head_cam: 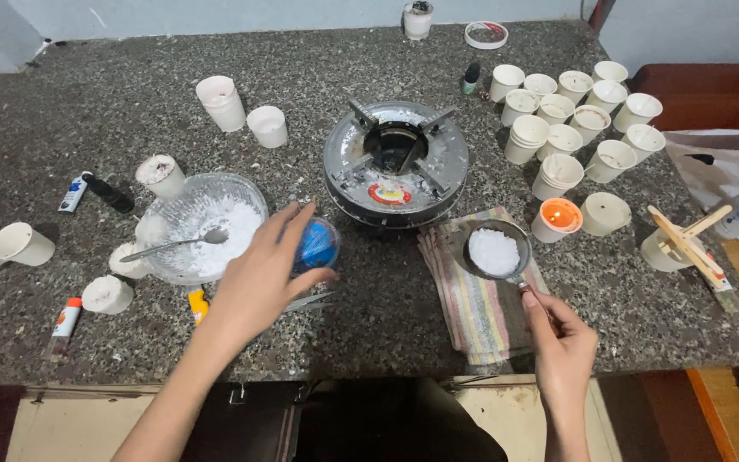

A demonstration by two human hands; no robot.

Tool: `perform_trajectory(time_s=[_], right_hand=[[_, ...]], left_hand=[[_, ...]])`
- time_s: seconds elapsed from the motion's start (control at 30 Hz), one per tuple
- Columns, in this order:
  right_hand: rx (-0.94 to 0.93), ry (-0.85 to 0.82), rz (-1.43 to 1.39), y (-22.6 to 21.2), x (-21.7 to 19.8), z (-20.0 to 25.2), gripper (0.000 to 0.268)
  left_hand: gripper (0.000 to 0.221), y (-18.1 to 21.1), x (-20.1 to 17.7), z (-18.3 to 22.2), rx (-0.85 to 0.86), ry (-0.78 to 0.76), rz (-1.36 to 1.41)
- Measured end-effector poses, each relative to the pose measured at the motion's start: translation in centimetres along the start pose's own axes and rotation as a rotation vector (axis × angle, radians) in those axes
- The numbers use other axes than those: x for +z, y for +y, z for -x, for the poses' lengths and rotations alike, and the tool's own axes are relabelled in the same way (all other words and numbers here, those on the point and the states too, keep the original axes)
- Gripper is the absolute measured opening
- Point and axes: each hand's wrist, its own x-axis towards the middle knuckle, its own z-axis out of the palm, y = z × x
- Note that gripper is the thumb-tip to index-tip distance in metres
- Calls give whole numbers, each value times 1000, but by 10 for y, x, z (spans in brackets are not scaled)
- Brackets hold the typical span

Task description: Preparing small paper cups for candle making by cutting wicks and filling them with wax powder.

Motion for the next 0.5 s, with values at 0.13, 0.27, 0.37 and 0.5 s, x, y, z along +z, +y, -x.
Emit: perform_trajectory(time_s=[0.13,0.27,0.37,0.5], right_hand=[[3,8,24,6,-8,3,22],[49,35,55,4,-20,10,22],[81,79,85,8,-32,14,22],[67,167,158,17,-47,15,23]], left_hand=[[35,-25,3,43,-72,46,-160],[12,-76,44,70,-242,-209,-368],[28,-89,68,74,-267,-230,-449],[38,-99,81,73,-237,-160,-512]])
